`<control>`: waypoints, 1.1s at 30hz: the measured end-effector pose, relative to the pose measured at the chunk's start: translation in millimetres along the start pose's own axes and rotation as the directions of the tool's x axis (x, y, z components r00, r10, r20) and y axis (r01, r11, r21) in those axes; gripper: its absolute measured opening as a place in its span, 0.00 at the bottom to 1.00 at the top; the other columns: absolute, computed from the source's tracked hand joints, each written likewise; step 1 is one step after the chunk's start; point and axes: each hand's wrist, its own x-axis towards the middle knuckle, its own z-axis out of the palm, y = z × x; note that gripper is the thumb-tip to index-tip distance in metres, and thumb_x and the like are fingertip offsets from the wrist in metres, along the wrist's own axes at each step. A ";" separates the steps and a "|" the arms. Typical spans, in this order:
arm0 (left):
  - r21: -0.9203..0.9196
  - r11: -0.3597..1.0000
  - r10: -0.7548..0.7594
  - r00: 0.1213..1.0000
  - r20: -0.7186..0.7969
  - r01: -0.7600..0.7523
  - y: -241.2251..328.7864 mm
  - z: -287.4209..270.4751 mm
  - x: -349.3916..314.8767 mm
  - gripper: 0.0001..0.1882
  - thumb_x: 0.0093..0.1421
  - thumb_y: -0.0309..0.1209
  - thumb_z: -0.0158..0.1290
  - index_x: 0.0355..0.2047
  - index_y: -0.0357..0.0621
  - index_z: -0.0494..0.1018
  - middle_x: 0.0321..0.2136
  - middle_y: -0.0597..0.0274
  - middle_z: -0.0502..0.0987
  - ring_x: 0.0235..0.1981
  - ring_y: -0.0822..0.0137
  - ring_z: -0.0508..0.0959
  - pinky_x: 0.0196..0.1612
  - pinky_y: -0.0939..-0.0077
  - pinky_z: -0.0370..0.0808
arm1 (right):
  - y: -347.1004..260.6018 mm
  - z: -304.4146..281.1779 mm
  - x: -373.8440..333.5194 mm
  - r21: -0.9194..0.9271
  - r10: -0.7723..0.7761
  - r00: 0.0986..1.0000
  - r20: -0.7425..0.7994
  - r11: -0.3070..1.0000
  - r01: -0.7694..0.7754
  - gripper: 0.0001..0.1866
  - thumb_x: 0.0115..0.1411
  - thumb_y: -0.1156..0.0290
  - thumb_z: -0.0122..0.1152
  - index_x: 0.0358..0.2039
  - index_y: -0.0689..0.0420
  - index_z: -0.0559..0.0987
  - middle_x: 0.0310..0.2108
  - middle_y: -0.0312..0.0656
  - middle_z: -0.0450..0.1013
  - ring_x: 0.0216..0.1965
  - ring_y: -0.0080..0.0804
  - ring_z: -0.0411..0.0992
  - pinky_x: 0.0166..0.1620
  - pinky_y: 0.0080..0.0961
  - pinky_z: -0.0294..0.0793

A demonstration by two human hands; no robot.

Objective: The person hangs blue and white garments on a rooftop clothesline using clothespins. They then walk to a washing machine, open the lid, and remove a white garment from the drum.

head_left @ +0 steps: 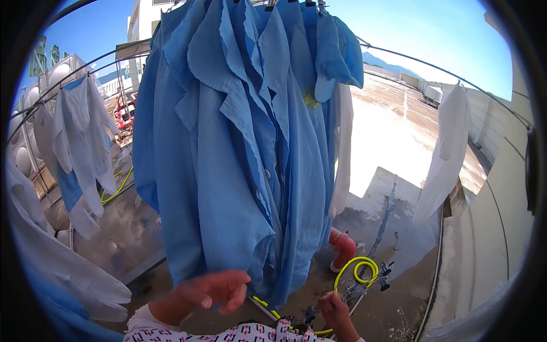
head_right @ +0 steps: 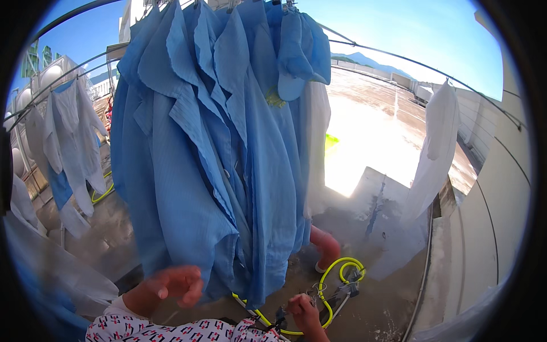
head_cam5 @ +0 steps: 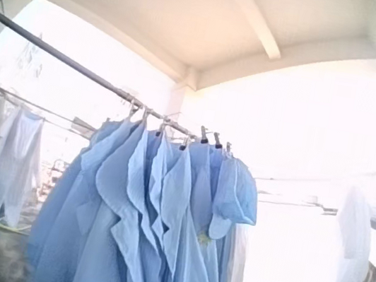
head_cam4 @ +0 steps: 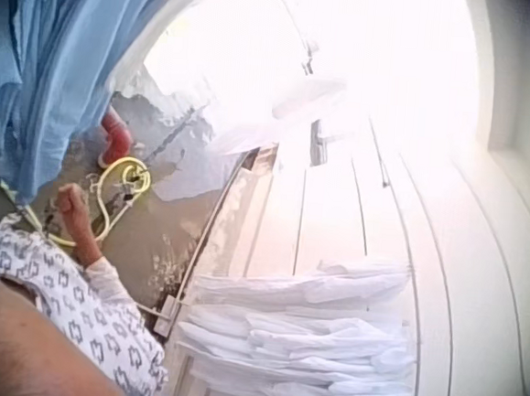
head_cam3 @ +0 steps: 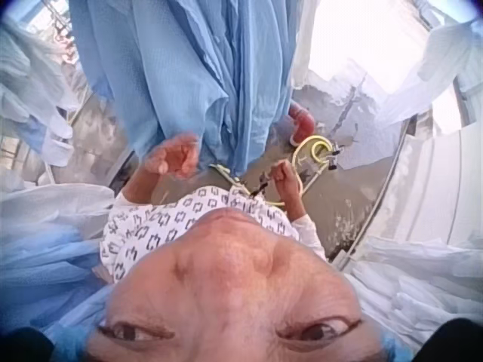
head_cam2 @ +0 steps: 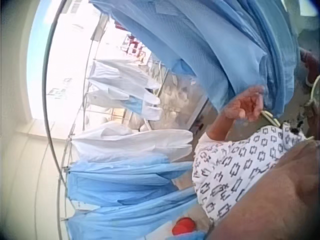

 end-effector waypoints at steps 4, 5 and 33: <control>0.294 0.949 0.121 0.993 0.003 -0.117 70.9 6.4 -23.9 0.36 0.54 0.35 0.59 0.59 0.39 0.55 0.28 0.58 0.67 0.23 0.71 0.66 0.27 0.77 0.66 | 12.2 20.1 29.0 0.069 0.053 0.994 0.098 0.996 -0.060 0.18 0.64 0.59 0.46 0.32 0.62 0.74 0.14 0.31 0.55 0.18 0.22 0.55 0.26 0.25 0.58; 0.358 0.912 0.214 0.977 0.007 -0.202 88.6 7.2 -23.1 0.34 0.55 0.34 0.59 0.58 0.38 0.57 0.27 0.59 0.67 0.22 0.72 0.66 0.25 0.78 0.65 | 15.8 21.2 34.3 0.052 0.061 0.994 0.088 0.996 -0.066 0.18 0.64 0.59 0.46 0.32 0.62 0.74 0.14 0.31 0.55 0.18 0.22 0.55 0.25 0.24 0.58; 0.624 -0.329 0.913 0.408 0.019 0.709 304.0 45.1 151.9 0.28 0.56 0.40 0.53 0.54 0.39 0.64 0.38 0.50 0.77 0.37 0.62 0.78 0.42 0.72 0.73 | -37.8 -28.4 8.2 -0.342 0.166 0.982 -0.091 0.921 -0.187 0.12 0.63 0.65 0.51 0.28 0.60 0.73 0.12 0.27 0.54 0.12 0.15 0.52 0.17 0.17 0.50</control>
